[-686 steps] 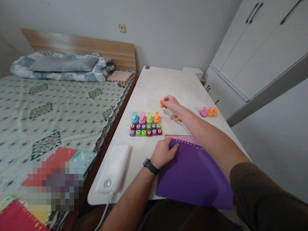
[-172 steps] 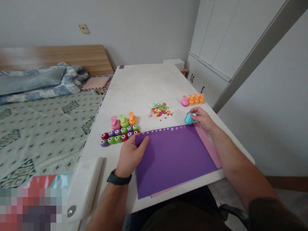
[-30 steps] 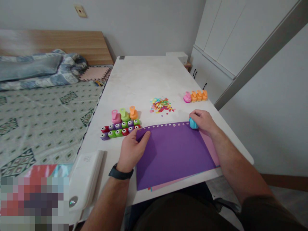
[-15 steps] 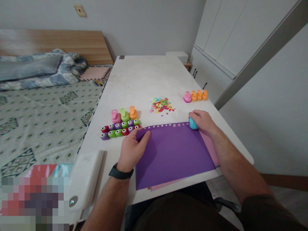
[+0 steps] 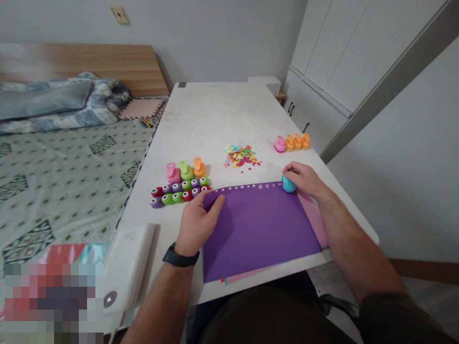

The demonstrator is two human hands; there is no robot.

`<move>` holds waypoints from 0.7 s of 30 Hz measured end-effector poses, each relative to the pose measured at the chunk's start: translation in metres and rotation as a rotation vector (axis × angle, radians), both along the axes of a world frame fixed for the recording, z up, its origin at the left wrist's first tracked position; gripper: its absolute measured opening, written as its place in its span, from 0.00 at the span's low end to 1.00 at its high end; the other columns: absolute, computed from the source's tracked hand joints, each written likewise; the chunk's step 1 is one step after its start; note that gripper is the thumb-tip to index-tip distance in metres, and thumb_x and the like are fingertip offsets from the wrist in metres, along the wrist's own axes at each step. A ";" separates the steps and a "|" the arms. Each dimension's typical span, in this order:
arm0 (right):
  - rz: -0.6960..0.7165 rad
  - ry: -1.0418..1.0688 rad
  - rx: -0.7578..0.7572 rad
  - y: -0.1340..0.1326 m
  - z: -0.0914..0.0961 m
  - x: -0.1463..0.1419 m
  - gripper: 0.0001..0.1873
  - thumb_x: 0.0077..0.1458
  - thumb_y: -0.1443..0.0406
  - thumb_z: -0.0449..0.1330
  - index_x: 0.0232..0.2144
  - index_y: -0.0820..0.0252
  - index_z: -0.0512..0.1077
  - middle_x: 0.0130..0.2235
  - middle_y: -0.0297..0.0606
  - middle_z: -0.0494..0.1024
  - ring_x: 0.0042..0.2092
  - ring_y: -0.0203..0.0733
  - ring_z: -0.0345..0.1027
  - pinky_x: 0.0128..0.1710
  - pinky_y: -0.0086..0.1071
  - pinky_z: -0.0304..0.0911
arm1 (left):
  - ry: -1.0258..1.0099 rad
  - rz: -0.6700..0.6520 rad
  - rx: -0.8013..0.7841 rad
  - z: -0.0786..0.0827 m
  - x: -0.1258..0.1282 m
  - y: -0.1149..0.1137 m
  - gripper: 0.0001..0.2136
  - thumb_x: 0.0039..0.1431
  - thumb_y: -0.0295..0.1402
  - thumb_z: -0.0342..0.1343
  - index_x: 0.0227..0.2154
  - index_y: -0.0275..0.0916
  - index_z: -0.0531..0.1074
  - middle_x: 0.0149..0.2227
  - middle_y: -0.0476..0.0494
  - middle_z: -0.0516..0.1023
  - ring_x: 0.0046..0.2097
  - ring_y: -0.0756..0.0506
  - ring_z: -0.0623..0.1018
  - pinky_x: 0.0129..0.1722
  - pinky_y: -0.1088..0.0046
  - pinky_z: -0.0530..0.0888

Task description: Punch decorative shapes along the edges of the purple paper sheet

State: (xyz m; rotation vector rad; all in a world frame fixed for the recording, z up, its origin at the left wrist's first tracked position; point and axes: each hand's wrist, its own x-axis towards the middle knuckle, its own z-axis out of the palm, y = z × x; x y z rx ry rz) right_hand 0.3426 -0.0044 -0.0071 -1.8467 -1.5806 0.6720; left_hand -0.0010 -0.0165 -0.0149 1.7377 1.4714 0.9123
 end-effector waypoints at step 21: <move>0.017 -0.084 0.034 0.004 -0.012 -0.002 0.14 0.59 0.56 0.55 0.33 0.55 0.77 0.33 0.34 0.81 0.36 0.41 0.70 0.35 0.33 0.59 | 0.032 0.001 -0.006 -0.001 -0.001 0.001 0.15 0.63 0.45 0.57 0.40 0.38 0.77 0.34 0.46 0.83 0.34 0.45 0.79 0.33 0.73 0.73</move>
